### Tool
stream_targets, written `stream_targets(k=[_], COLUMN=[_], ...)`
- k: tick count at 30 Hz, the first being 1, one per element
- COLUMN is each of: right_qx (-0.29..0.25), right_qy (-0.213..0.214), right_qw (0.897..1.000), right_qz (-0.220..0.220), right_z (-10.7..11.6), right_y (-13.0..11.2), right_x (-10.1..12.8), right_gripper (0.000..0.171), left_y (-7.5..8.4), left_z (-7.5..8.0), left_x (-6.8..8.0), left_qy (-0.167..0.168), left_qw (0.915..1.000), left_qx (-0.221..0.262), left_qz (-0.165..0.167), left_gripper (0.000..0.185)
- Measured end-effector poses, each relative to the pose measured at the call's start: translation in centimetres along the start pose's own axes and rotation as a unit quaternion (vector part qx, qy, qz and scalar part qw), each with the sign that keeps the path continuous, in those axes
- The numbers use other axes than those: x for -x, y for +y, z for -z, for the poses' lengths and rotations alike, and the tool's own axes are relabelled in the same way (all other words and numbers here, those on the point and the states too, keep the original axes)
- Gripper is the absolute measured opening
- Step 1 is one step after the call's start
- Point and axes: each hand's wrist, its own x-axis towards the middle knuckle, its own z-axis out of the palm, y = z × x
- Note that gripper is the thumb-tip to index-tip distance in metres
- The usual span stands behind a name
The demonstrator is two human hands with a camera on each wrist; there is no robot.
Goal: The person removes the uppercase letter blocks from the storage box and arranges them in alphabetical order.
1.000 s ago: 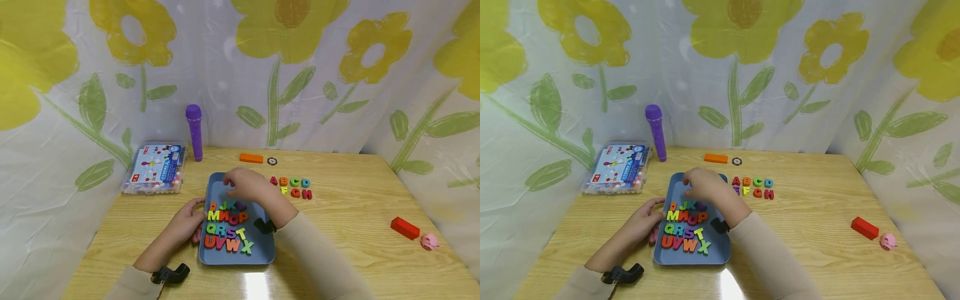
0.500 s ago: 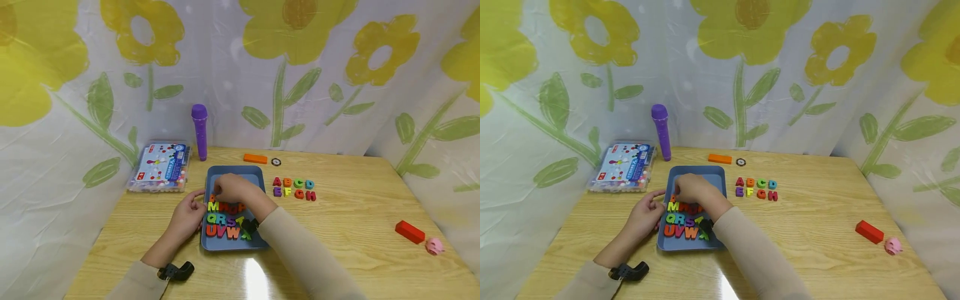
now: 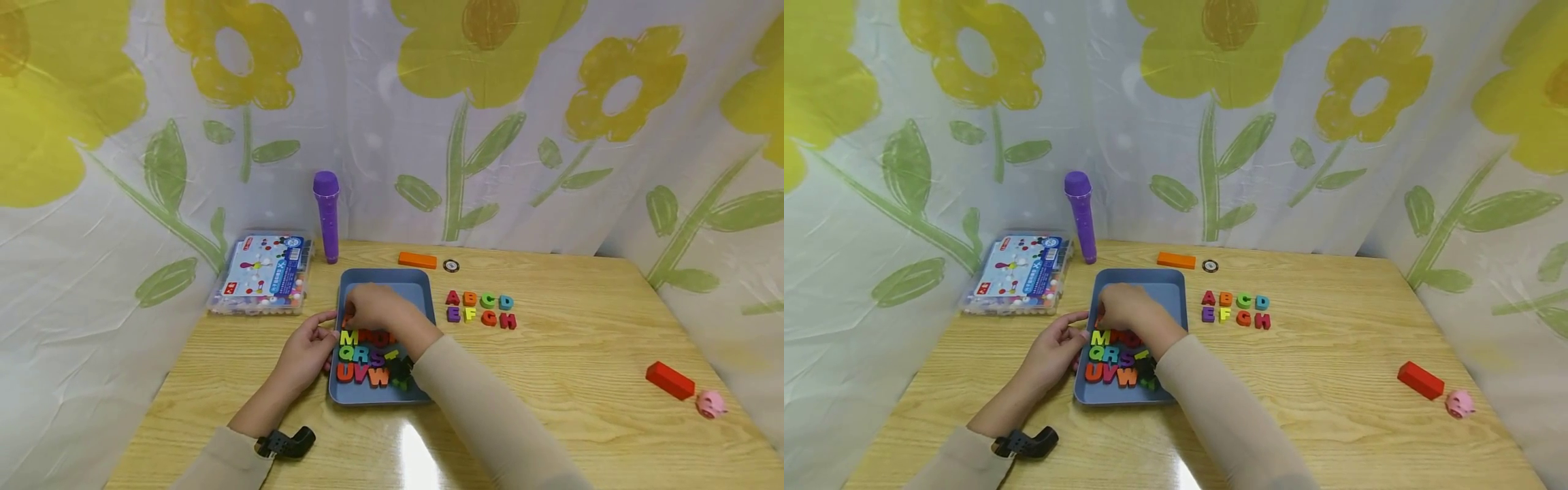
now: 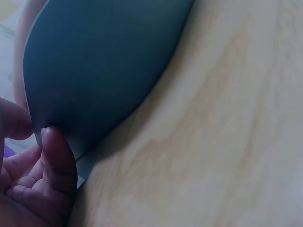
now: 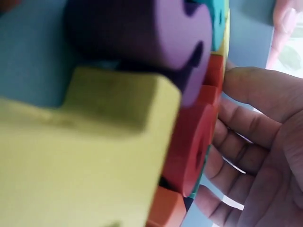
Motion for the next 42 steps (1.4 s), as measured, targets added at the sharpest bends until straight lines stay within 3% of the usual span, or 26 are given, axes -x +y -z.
stream_targets(k=[12,21,26,29,34,42], right_qx=[0.01,-0.038,-0.055,-0.055,-0.04,-0.038], right_qy=[0.022,0.118,0.17,0.177,0.151,0.113], right_qw=[1.0,0.991,0.984,0.982,0.987,0.991], right_qz=[0.007,0.044,0.016,-0.016,-0.049,-0.055], right_z=[0.8,5.6,7.0,6.6,4.5,1.2], right_y=[0.2,3.8,7.7,10.0,12.9,14.4], right_x=[0.8,6.4,10.2,12.0,14.2,15.1], right_gripper=[0.017,0.025,0.022,0.018,0.018,0.016], left_y=[-0.1,0.1,0.0,-0.1,-0.2,0.1], left_z=[0.0,-0.4,-0.3,-0.2,-0.2,-0.3], left_x=[0.0,0.0,0.1,0.1,0.2,0.2], left_qy=[-0.002,-0.003,-0.001,0.0,-0.002,-0.005], left_qw=[0.9999,0.9999,0.9999,0.9999,0.9998,0.9998], left_qx=[-0.012,-0.009,-0.014,-0.016,-0.018,-0.016], left_qz=[-0.008,-0.005,0.0,0.003,0.003,0.006], left_gripper=[0.047,0.048,0.048,0.049,0.049,0.049])
